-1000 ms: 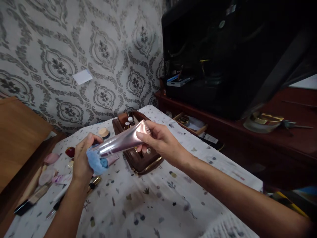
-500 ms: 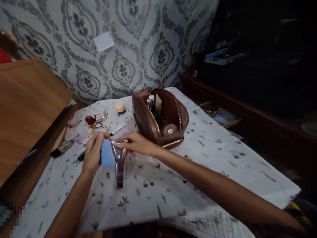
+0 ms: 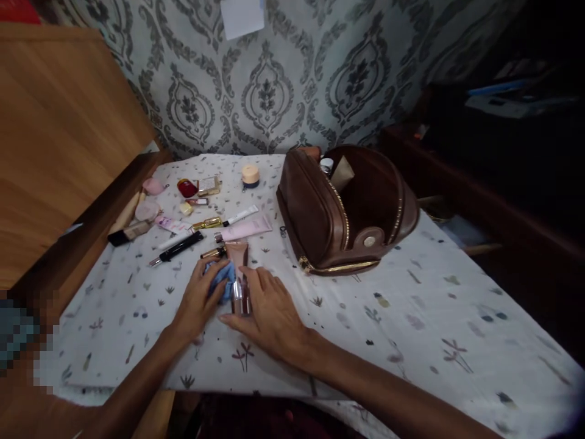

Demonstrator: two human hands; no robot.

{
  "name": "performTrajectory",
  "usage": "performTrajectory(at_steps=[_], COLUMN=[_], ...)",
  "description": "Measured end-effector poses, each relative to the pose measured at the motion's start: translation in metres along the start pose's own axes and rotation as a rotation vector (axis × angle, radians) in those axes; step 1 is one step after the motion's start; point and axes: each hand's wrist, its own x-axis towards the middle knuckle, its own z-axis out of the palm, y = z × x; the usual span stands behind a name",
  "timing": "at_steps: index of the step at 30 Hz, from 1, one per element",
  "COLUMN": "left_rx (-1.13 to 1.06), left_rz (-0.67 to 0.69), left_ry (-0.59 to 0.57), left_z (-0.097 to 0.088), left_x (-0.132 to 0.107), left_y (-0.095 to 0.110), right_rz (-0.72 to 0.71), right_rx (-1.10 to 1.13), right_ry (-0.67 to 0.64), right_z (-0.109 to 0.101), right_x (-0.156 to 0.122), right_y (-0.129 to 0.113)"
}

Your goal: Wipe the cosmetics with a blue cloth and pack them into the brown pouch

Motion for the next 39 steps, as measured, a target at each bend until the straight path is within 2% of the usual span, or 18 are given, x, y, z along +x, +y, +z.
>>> performTrajectory(at_steps=[4, 9, 13, 16, 21, 24, 28, 31, 35, 39], left_rx=[0.004, 0.107, 0.234, 0.357, 0.397, 0.381, 0.357, 0.357, 0.437, 0.469], left_rz=[0.070, 0.192, 0.450, 0.613, 0.669, 0.702, 0.685, 0.564, 0.391, 0.305], left_ry=[-0.022, 0.089, 0.070, 0.000, -0.058, -0.017, 0.073, 0.079, 0.069, 0.070], left_z=[-0.007, -0.014, 0.001, 0.015, 0.022, 0.024, 0.029, 0.028, 0.023, 0.021], left_x=[0.005, 0.008, 0.007, 0.013, 0.030, 0.038, 0.048, 0.059, 0.072, 0.076], left_y=[-0.006, 0.000, 0.020, 0.033, 0.032, 0.023, 0.007, -0.010, -0.033, -0.044], right_rz=[0.002, -0.104, -0.102, -0.052, 0.069, 0.088, 0.101, 0.139, 0.152, 0.169], right_rx=[-0.012, 0.148, 0.150, 0.058, 0.090, 0.176, 0.294, 0.353, 0.408, 0.454], right_ry=[0.031, 0.069, 0.094, 0.110, 0.167, 0.171, 0.179, 0.161, 0.059, -0.020], right_z=[0.012, -0.003, -0.014, -0.007, 0.013, 0.016, 0.010, 0.002, -0.011, -0.023], right_x=[0.003, -0.001, -0.007, -0.009, -0.008, -0.008, -0.010, -0.010, -0.008, -0.003], right_y=[-0.001, 0.018, 0.029, 0.034, 0.042, 0.047, 0.052, 0.052, 0.052, 0.055])
